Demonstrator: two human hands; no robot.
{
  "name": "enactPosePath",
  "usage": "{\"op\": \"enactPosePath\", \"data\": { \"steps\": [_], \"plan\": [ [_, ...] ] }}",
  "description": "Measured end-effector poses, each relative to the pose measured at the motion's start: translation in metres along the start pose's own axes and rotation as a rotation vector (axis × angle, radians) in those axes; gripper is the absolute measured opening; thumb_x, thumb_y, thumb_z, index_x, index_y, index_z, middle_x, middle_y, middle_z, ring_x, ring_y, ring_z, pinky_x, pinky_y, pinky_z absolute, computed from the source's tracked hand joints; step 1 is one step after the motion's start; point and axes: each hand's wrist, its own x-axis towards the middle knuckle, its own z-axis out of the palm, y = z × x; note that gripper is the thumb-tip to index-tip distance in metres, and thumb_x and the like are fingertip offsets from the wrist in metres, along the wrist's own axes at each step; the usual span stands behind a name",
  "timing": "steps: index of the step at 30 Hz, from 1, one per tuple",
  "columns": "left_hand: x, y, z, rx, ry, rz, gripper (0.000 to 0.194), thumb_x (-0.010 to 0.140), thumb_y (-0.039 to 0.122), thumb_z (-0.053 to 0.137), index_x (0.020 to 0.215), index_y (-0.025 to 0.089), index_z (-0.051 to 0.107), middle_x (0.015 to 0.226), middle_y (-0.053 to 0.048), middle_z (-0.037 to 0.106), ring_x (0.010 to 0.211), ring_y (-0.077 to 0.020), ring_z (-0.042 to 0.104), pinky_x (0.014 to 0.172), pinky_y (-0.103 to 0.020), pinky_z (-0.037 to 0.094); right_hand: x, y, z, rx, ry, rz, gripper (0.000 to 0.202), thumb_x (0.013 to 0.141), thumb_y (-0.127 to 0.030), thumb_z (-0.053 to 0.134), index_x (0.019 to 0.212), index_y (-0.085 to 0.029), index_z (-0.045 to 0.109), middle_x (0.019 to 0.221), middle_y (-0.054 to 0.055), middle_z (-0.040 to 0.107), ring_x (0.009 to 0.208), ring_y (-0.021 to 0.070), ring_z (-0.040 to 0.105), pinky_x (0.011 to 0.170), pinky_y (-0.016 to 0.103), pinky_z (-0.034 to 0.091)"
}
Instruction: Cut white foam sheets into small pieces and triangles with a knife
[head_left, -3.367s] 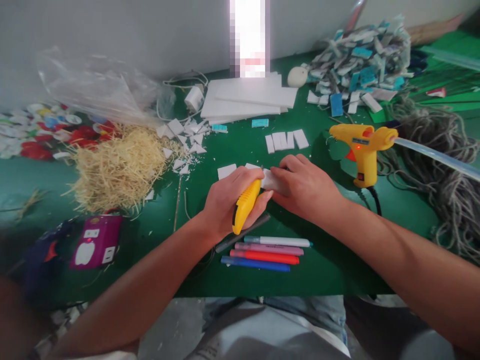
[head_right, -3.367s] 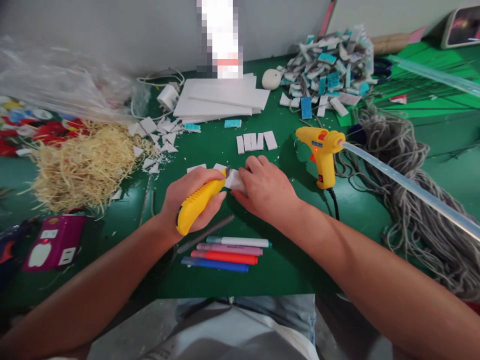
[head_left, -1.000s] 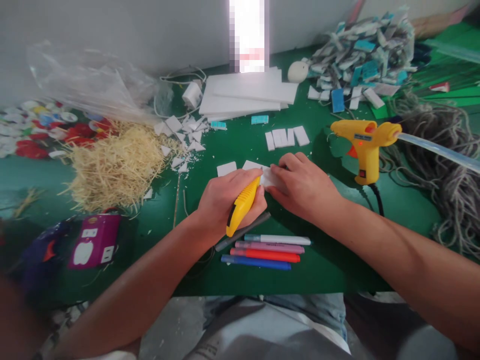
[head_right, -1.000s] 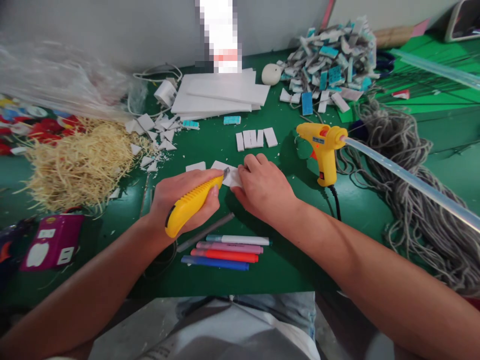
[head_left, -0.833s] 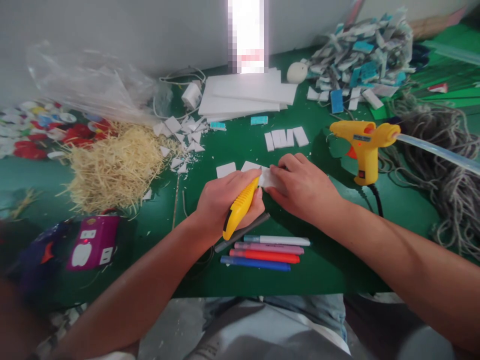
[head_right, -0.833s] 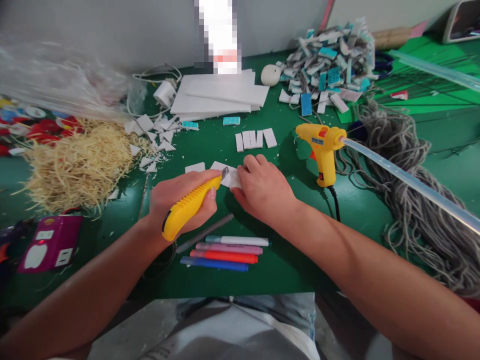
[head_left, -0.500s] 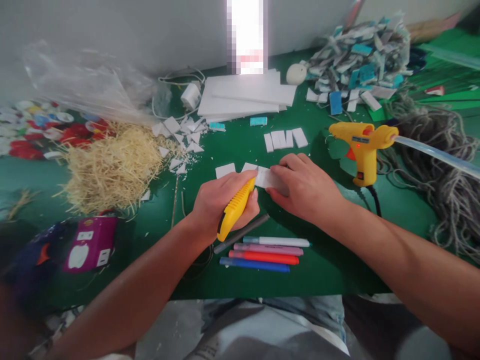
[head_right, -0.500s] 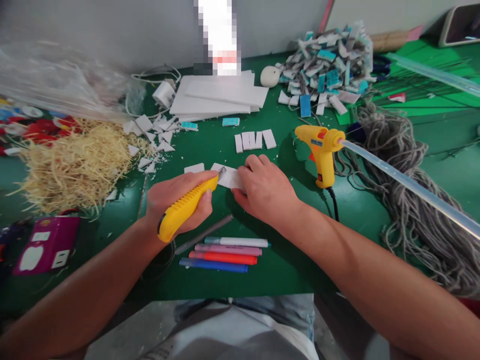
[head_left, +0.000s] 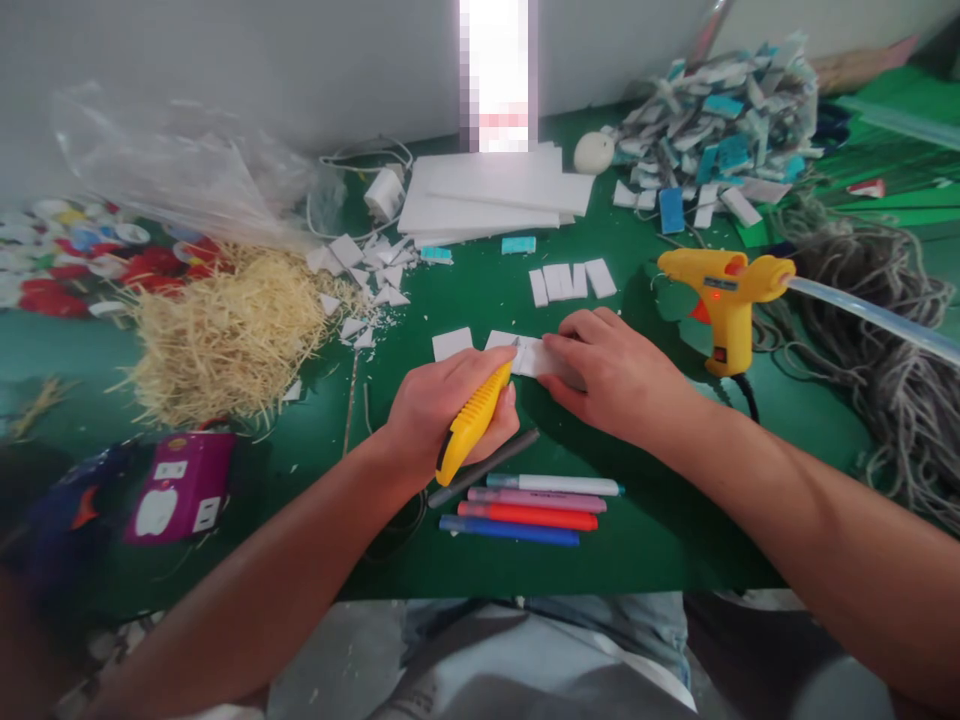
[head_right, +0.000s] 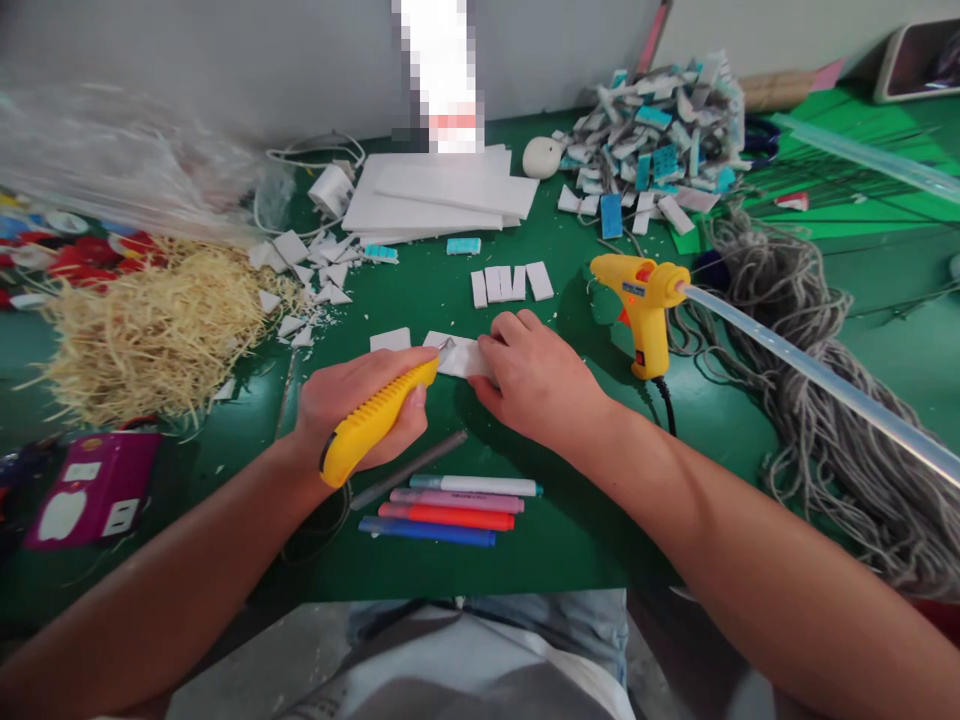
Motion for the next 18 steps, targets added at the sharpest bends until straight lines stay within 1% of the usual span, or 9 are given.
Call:
{"op": "enactPosePath", "data": {
  "steps": [5, 9, 12, 16, 18],
  "plan": [
    [-0.0011, -0.0004, 0.0002, 0.005, -0.002, 0.006, 0.026, 0.093, 0.016, 0.054, 0.115, 0.022, 0.067, 0.087, -0.003, 0.081, 0.069, -0.0183, 0.077, 0.066, -0.027, 0.066, -0.0012, -0.0010, -0.0010, -0.028, -0.017, -0.010, 0.030, 0.102, -0.027, 0.053, 0.112, -0.011, 0.076, 0.111, 0.018, 0.066, 0.099, 0.0286, 0.052, 0.087, 0.041, 0.048],
    [-0.0034, -0.0009, 0.0006, 0.004, 0.021, 0.004, 0.028, 0.093, 0.016, 0.055, 0.118, 0.023, 0.067, 0.090, -0.003, 0.082, 0.072, -0.0183, 0.079, 0.068, -0.026, 0.066, -0.0011, -0.0034, 0.0011, -0.017, -0.003, 0.028, 0.027, 0.100, -0.026, 0.058, 0.113, -0.011, 0.076, 0.112, 0.017, 0.067, 0.100, 0.0286, 0.053, 0.088, 0.041, 0.048],
    [-0.0043, -0.0006, -0.0001, -0.006, 0.052, 0.006, 0.028, 0.094, 0.016, 0.055, 0.119, 0.022, 0.066, 0.091, -0.003, 0.082, 0.072, -0.0162, 0.078, 0.068, -0.023, 0.065, -0.0005, -0.0035, 0.0027, -0.005, 0.003, 0.033, 0.026, 0.099, -0.027, 0.061, 0.112, -0.011, 0.077, 0.112, 0.018, 0.068, 0.101, 0.0291, 0.054, 0.089, 0.041, 0.049],
    [-0.0039, 0.0003, 0.0014, -0.024, 0.066, 0.008, 0.026, 0.096, 0.016, 0.056, 0.119, 0.020, 0.067, 0.096, -0.003, 0.083, 0.076, -0.0150, 0.079, 0.074, -0.021, 0.065, -0.0010, -0.0010, 0.0056, -0.009, 0.050, 0.004, 0.026, 0.099, -0.027, 0.061, 0.111, -0.010, 0.076, 0.109, 0.018, 0.068, 0.098, 0.0292, 0.055, 0.087, 0.041, 0.050],
    [-0.0037, 0.0002, 0.0032, -0.022, 0.053, 0.002, 0.025, 0.096, 0.018, 0.056, 0.119, 0.021, 0.067, 0.095, -0.003, 0.083, 0.075, -0.0149, 0.079, 0.073, -0.021, 0.064, -0.0015, 0.0001, 0.0073, -0.009, 0.075, -0.008, 0.025, 0.100, -0.028, 0.061, 0.110, -0.011, 0.076, 0.108, 0.017, 0.068, 0.097, 0.0290, 0.055, 0.086, 0.041, 0.050]
  ]
}}
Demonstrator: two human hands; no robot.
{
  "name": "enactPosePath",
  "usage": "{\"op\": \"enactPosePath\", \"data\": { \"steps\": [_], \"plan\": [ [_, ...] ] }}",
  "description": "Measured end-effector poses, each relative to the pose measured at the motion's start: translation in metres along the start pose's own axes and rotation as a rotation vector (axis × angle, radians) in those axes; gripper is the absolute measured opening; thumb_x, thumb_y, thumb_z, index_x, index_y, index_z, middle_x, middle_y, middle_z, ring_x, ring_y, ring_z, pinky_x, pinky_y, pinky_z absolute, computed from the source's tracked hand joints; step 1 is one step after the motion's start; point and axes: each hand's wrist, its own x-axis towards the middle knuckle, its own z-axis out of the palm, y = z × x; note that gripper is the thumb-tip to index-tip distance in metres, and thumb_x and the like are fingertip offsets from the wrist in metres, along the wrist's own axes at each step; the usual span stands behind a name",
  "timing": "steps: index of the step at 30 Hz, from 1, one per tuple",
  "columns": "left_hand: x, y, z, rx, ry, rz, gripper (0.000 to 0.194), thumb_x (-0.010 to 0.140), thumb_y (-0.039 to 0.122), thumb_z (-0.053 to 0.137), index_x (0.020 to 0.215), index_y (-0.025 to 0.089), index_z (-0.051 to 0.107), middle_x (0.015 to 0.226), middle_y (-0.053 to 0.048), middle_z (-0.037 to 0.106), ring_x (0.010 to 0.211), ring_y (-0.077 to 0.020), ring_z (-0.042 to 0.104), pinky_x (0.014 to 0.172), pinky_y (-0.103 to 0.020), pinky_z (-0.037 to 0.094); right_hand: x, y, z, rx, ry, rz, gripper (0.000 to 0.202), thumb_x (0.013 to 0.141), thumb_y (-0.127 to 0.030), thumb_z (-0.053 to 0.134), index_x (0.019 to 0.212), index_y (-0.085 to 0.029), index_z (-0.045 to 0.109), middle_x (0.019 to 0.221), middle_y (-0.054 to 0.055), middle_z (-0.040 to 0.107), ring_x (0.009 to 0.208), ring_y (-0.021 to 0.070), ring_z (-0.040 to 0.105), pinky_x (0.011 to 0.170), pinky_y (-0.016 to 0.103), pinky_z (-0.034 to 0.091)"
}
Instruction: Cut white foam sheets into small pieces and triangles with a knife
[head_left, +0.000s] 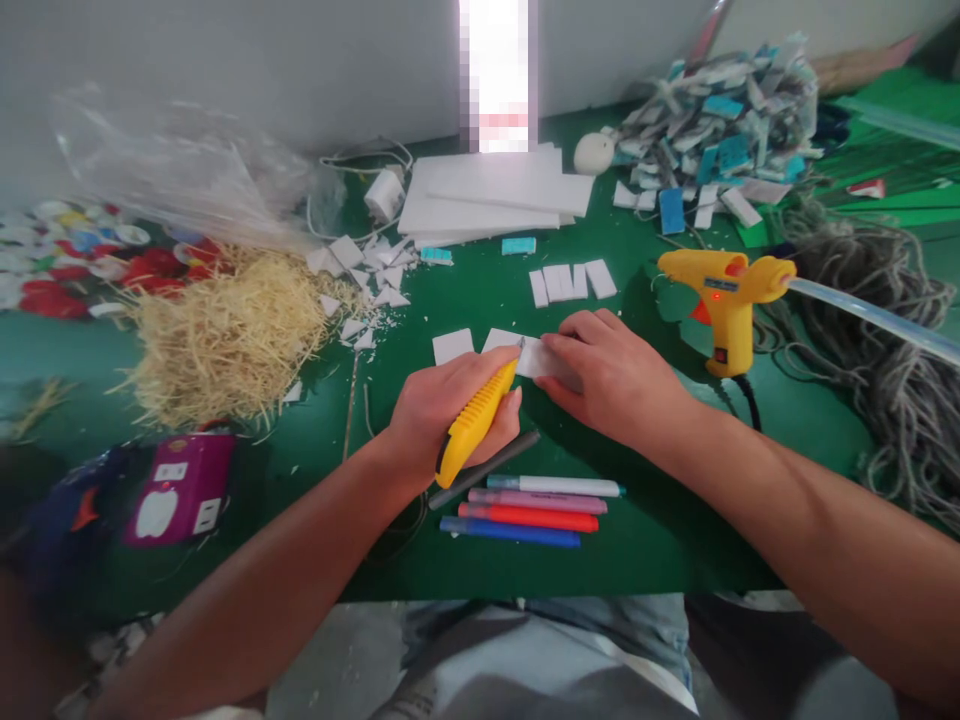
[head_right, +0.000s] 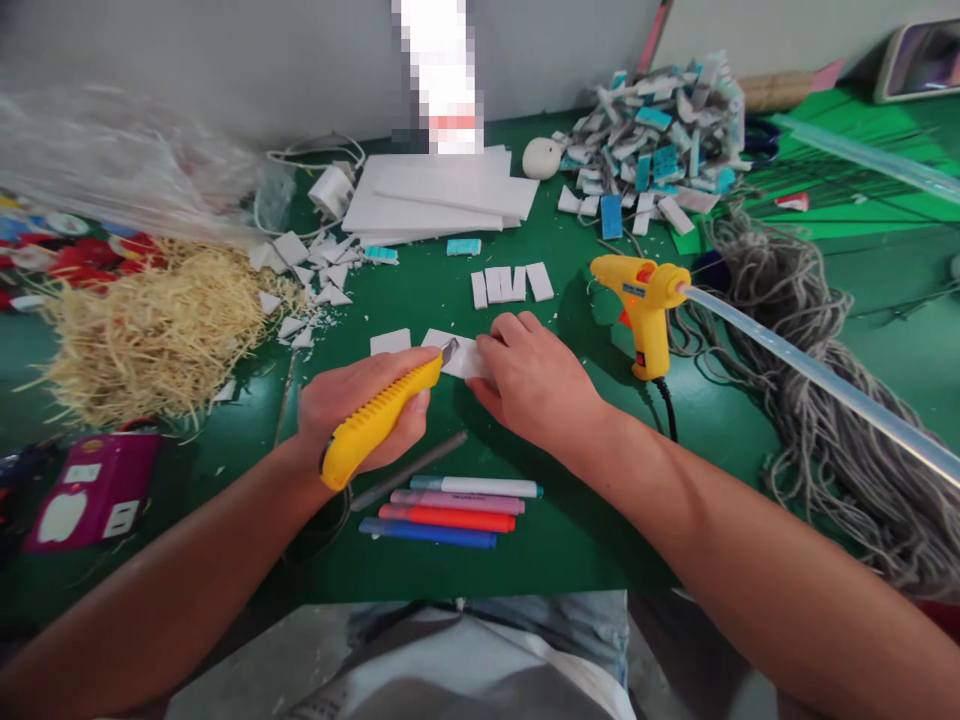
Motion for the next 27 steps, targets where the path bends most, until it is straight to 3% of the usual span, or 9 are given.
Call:
{"op": "enactPosePath", "data": {
  "steps": [17, 22, 27],
  "plan": [
    [0.0016, 0.0021, 0.0040, 0.029, -0.026, -0.001, 0.023, 0.101, 0.021, 0.054, 0.121, 0.020, 0.067, 0.094, -0.004, 0.083, 0.075, -0.0159, 0.079, 0.068, -0.024, 0.064, 0.0012, -0.0035, 0.0032, -0.006, 0.010, 0.023, 0.022, 0.096, -0.027, 0.067, 0.106, -0.010, 0.077, 0.104, 0.017, 0.068, 0.096, 0.0290, 0.058, 0.085, 0.041, 0.052],
    [0.0029, 0.0025, 0.0034, -0.002, -0.083, -0.034, 0.023, 0.103, 0.023, 0.053, 0.122, 0.022, 0.066, 0.094, -0.004, 0.083, 0.076, -0.0170, 0.078, 0.068, -0.026, 0.064, 0.0006, -0.0028, 0.0070, 0.047, 0.068, 0.052, 0.029, 0.094, -0.027, 0.069, 0.116, -0.010, 0.077, 0.107, 0.016, 0.068, 0.097, 0.0292, 0.058, 0.086, 0.042, 0.053],
    [0.0076, 0.0048, 0.0012, -0.034, -0.116, -0.045, 0.022, 0.102, 0.022, 0.052, 0.118, 0.019, 0.068, 0.094, -0.006, 0.082, 0.074, -0.0175, 0.077, 0.069, -0.027, 0.063, 0.0019, -0.0026, 0.0062, 0.080, 0.039, 0.059, 0.019, 0.093, -0.026, 0.070, 0.103, -0.013, 0.079, 0.105, 0.015, 0.067, 0.093, 0.0270, 0.057, 0.081, 0.039, 0.051]
  ]
}}
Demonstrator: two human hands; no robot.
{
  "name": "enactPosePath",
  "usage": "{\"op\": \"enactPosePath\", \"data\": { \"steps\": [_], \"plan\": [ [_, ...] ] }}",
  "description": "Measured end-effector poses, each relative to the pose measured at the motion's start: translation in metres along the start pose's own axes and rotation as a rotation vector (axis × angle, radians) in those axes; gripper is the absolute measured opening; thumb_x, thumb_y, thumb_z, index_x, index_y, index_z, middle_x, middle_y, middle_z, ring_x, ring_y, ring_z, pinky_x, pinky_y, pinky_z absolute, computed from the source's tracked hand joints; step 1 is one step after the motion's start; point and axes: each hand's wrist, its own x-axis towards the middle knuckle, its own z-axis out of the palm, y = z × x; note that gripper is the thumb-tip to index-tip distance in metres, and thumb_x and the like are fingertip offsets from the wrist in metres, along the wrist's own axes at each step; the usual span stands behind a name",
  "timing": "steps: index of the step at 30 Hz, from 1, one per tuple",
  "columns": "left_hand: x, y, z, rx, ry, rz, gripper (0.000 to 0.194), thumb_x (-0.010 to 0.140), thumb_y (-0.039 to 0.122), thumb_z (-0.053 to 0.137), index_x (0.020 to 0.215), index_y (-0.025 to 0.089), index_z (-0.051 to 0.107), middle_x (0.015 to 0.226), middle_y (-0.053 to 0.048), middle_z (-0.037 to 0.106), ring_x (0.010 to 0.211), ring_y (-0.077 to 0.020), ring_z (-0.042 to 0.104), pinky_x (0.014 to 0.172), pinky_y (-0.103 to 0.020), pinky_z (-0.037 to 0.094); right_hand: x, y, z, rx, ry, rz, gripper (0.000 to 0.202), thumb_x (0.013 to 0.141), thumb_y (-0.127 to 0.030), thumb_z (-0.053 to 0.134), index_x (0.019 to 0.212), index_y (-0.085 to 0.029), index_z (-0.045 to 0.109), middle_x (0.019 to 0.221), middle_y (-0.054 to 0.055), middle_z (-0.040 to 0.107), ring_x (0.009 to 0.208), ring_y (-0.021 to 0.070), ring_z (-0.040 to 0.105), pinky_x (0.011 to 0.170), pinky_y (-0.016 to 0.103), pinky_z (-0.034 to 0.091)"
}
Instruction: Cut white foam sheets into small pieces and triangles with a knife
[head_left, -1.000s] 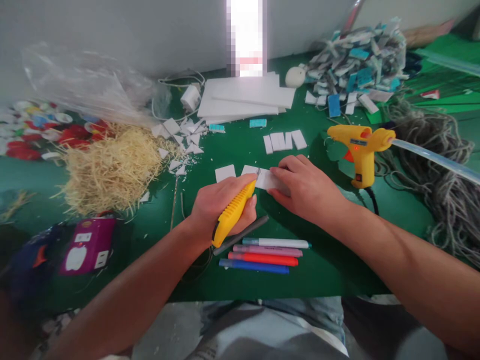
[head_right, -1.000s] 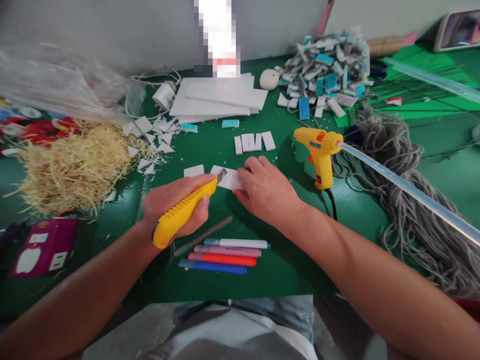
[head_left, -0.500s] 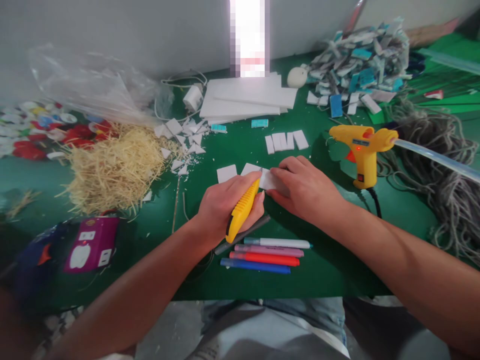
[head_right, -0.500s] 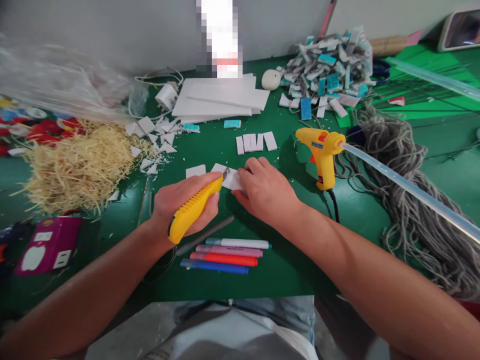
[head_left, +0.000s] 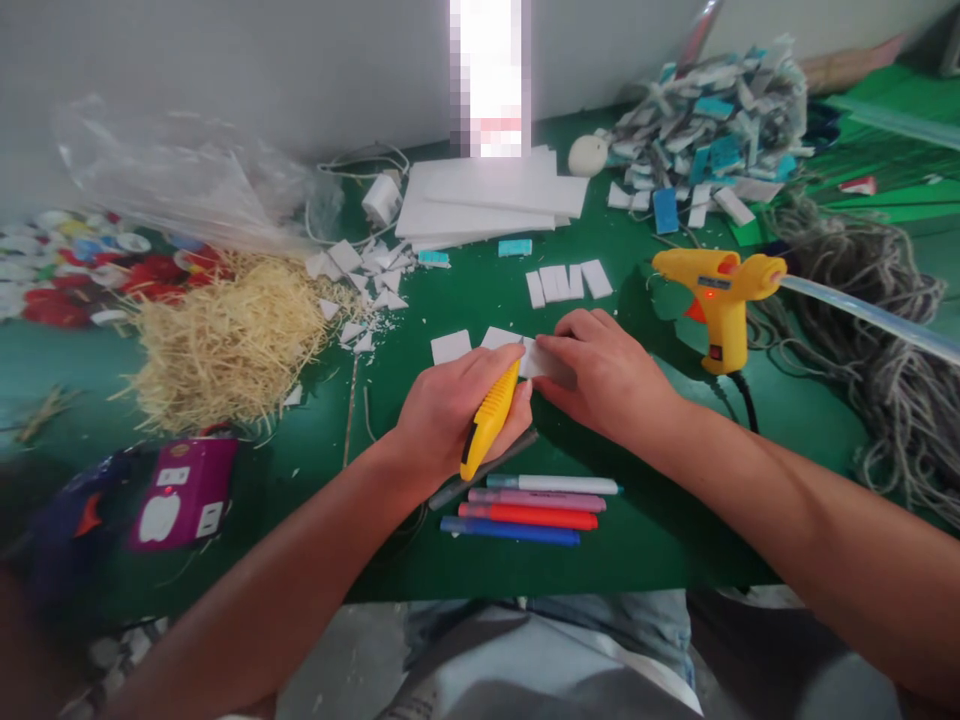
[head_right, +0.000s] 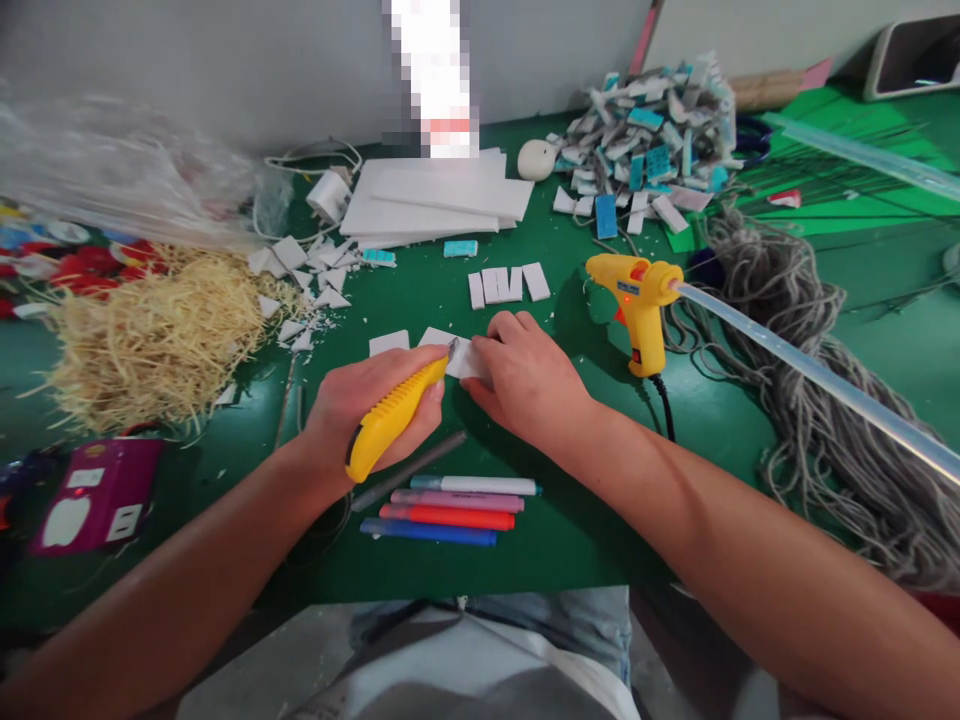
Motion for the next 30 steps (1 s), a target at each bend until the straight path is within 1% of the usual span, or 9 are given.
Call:
{"op": "enactPosePath", "data": {
  "steps": [5, 8, 10, 13, 18, 21, 24, 28, 30],
  "plan": [
    [0.0025, 0.0006, -0.0041, -0.014, -0.005, -0.030, 0.020, 0.099, 0.022, 0.053, 0.111, 0.021, 0.069, 0.093, -0.005, 0.082, 0.076, -0.0175, 0.077, 0.070, -0.027, 0.063, 0.0006, -0.0018, -0.0015, -0.004, -0.002, 0.007, 0.019, 0.094, -0.026, 0.068, 0.102, -0.013, 0.079, 0.105, 0.015, 0.067, 0.094, 0.0271, 0.056, 0.081, 0.039, 0.050],
    [0.0021, 0.0010, -0.0053, -0.015, -0.012, -0.024, 0.020, 0.098, 0.022, 0.053, 0.110, 0.019, 0.069, 0.090, -0.005, 0.082, 0.073, -0.0174, 0.077, 0.068, -0.026, 0.063, 0.0010, -0.0035, -0.0013, -0.009, -0.007, 0.014, 0.018, 0.094, -0.025, 0.066, 0.101, -0.014, 0.079, 0.105, 0.015, 0.067, 0.094, 0.0270, 0.056, 0.082, 0.039, 0.051],
    [0.0015, 0.0017, -0.0054, -0.028, 0.009, -0.036, 0.020, 0.098, 0.021, 0.054, 0.111, 0.019, 0.070, 0.093, -0.005, 0.083, 0.074, -0.0170, 0.078, 0.070, -0.026, 0.064, 0.0014, -0.0045, -0.0015, -0.010, -0.020, 0.024, 0.018, 0.094, -0.025, 0.066, 0.102, -0.014, 0.079, 0.106, 0.015, 0.067, 0.095, 0.0273, 0.056, 0.082, 0.040, 0.051],
    [-0.0001, 0.0027, -0.0056, -0.044, 0.035, -0.063, 0.021, 0.098, 0.021, 0.055, 0.112, 0.021, 0.070, 0.099, -0.004, 0.084, 0.081, -0.0175, 0.080, 0.076, -0.027, 0.067, 0.0016, -0.0055, -0.0025, -0.009, -0.032, 0.026, 0.020, 0.094, -0.024, 0.066, 0.103, -0.012, 0.078, 0.106, 0.016, 0.067, 0.096, 0.0280, 0.056, 0.083, 0.040, 0.052],
    [-0.0027, 0.0029, -0.0066, 0.017, 0.049, 0.009, 0.022, 0.098, 0.019, 0.057, 0.115, 0.022, 0.070, 0.099, -0.004, 0.085, 0.079, -0.0185, 0.081, 0.073, -0.027, 0.068, 0.0002, -0.0042, -0.0035, -0.009, -0.020, 0.002, 0.022, 0.095, -0.025, 0.063, 0.104, -0.012, 0.078, 0.106, 0.017, 0.067, 0.094, 0.0280, 0.055, 0.084, 0.042, 0.052],
    [-0.0034, 0.0034, -0.0062, 0.024, 0.074, -0.011, 0.023, 0.097, 0.018, 0.057, 0.116, 0.023, 0.070, 0.104, -0.004, 0.085, 0.081, -0.0186, 0.082, 0.076, -0.027, 0.069, -0.0005, -0.0020, -0.0026, 0.004, -0.010, -0.007, 0.021, 0.096, -0.026, 0.063, 0.105, -0.013, 0.078, 0.107, 0.017, 0.067, 0.094, 0.0282, 0.054, 0.083, 0.043, 0.051],
    [-0.0035, 0.0043, -0.0063, 0.031, 0.102, -0.030, 0.024, 0.097, 0.017, 0.057, 0.116, 0.023, 0.070, 0.102, -0.002, 0.085, 0.081, -0.0177, 0.082, 0.077, -0.025, 0.069, -0.0003, -0.0009, -0.0018, 0.019, -0.005, -0.010, 0.022, 0.096, -0.027, 0.064, 0.105, -0.013, 0.078, 0.107, 0.017, 0.066, 0.094, 0.0287, 0.055, 0.083, 0.043, 0.050],
    [-0.0039, 0.0054, -0.0077, 0.048, 0.161, 0.006, 0.023, 0.096, 0.015, 0.058, 0.115, 0.021, 0.070, 0.099, -0.002, 0.085, 0.079, -0.0157, 0.081, 0.078, -0.022, 0.067, 0.0005, -0.0022, -0.0029, 0.009, -0.019, 0.002, 0.023, 0.096, -0.026, 0.065, 0.107, -0.011, 0.078, 0.108, 0.018, 0.066, 0.096, 0.0294, 0.056, 0.084, 0.043, 0.050],
    [-0.0047, 0.0055, -0.0079, 0.047, 0.158, 0.010, 0.023, 0.095, 0.016, 0.058, 0.115, 0.021, 0.069, 0.097, -0.001, 0.084, 0.077, -0.0156, 0.081, 0.076, -0.022, 0.067, 0.0006, -0.0027, -0.0038, 0.005, -0.028, 0.005, 0.024, 0.095, -0.026, 0.065, 0.107, -0.010, 0.078, 0.108, 0.018, 0.067, 0.096, 0.0294, 0.057, 0.084, 0.042, 0.050]
  ]
}}
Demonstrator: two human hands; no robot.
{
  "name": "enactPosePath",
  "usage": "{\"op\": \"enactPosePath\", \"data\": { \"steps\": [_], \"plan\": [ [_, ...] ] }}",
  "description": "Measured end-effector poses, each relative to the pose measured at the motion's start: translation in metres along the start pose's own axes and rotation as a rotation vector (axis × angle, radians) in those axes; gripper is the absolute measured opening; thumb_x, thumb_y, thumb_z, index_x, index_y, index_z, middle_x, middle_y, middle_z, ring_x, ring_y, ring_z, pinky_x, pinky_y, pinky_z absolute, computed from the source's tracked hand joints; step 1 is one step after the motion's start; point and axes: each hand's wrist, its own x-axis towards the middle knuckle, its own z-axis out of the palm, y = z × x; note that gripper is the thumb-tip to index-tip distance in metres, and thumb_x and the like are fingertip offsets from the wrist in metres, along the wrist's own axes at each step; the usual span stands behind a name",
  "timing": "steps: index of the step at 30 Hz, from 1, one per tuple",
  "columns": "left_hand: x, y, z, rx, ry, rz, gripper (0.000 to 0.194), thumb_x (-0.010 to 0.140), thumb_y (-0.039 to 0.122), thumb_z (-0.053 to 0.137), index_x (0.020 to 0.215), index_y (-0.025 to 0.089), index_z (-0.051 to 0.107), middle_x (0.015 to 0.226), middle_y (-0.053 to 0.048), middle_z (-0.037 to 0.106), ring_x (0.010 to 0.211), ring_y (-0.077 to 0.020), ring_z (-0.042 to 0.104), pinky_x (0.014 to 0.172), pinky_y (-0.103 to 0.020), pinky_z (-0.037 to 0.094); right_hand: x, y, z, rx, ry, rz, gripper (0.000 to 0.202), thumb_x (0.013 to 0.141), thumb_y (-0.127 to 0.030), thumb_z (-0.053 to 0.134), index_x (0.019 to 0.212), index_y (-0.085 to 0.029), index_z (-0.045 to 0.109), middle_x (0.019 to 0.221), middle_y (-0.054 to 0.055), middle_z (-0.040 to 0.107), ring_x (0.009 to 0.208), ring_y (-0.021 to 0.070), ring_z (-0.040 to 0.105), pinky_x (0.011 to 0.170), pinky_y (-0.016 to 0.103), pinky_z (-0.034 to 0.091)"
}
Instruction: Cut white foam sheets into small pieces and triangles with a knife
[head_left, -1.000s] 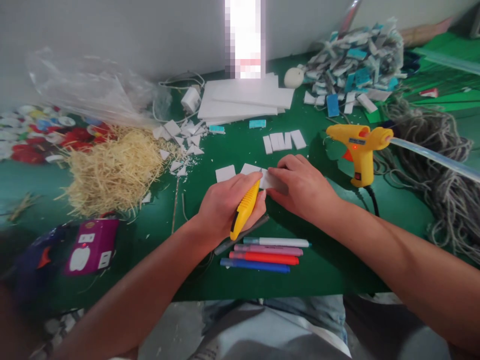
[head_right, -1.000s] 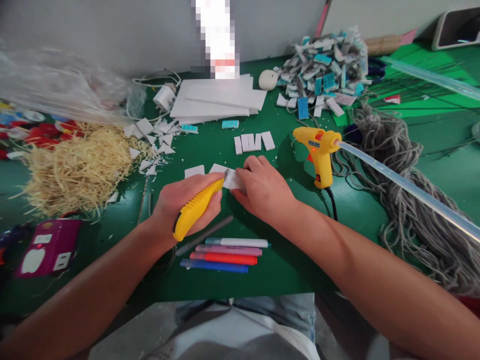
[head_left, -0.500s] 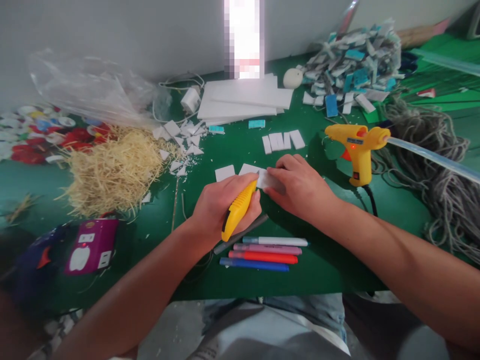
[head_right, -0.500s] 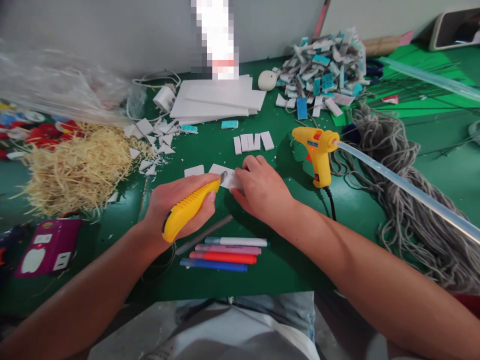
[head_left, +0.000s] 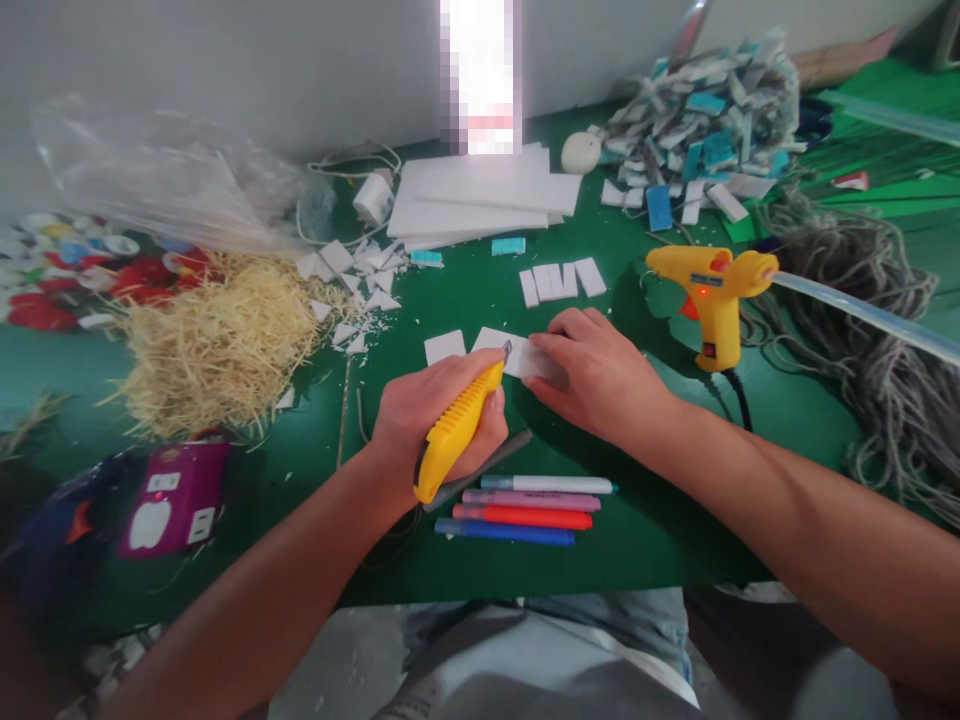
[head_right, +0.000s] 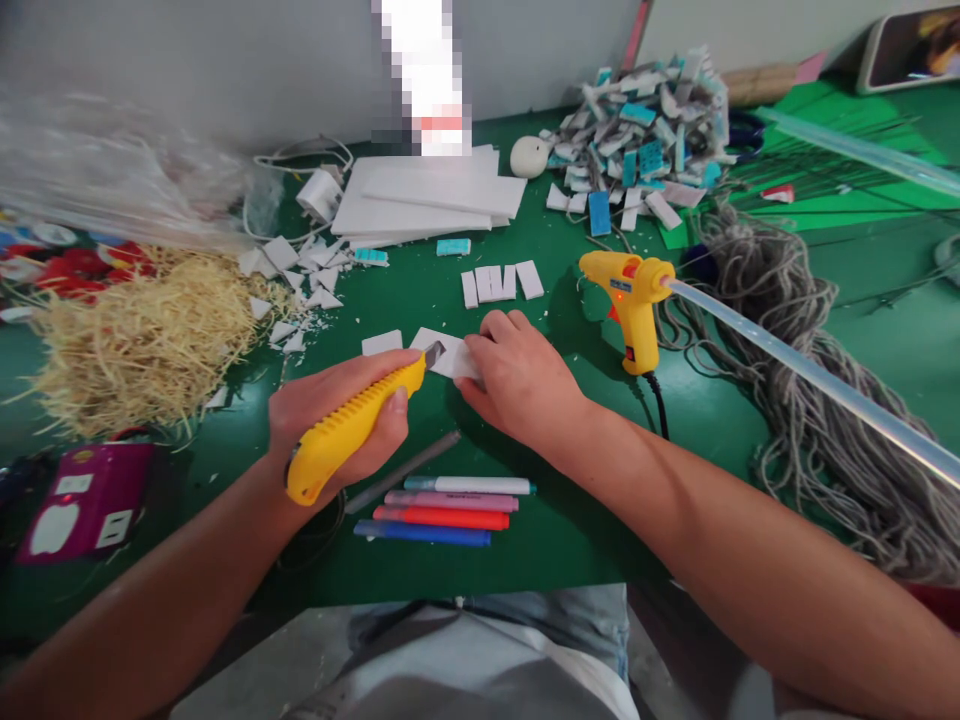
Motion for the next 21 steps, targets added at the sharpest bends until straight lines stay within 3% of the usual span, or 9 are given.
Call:
{"op": "enactPosePath", "data": {
  "steps": [11, 21],
  "plan": [
    [-0.0015, 0.0023, -0.0034, 0.015, -0.086, -0.019, 0.026, 0.095, 0.017, 0.057, 0.117, 0.025, 0.068, 0.095, -0.001, 0.084, 0.073, -0.0172, 0.080, 0.072, -0.024, 0.068, -0.0015, 0.0061, 0.0023, 0.045, 0.052, -0.012, 0.022, 0.095, -0.029, 0.061, 0.099, -0.016, 0.078, 0.104, 0.015, 0.067, 0.094, 0.0276, 0.056, 0.083, 0.042, 0.049],
    [-0.0042, 0.0006, -0.0035, 0.020, -0.106, -0.009, 0.029, 0.095, 0.018, 0.058, 0.121, 0.027, 0.069, 0.097, 0.000, 0.084, 0.073, -0.0182, 0.080, 0.070, -0.026, 0.069, -0.0023, 0.0042, 0.0004, -0.010, 0.033, -0.027, 0.025, 0.095, -0.028, 0.063, 0.107, -0.013, 0.079, 0.108, 0.017, 0.070, 0.097, 0.0295, 0.059, 0.085, 0.043, 0.053]
  ]
}}
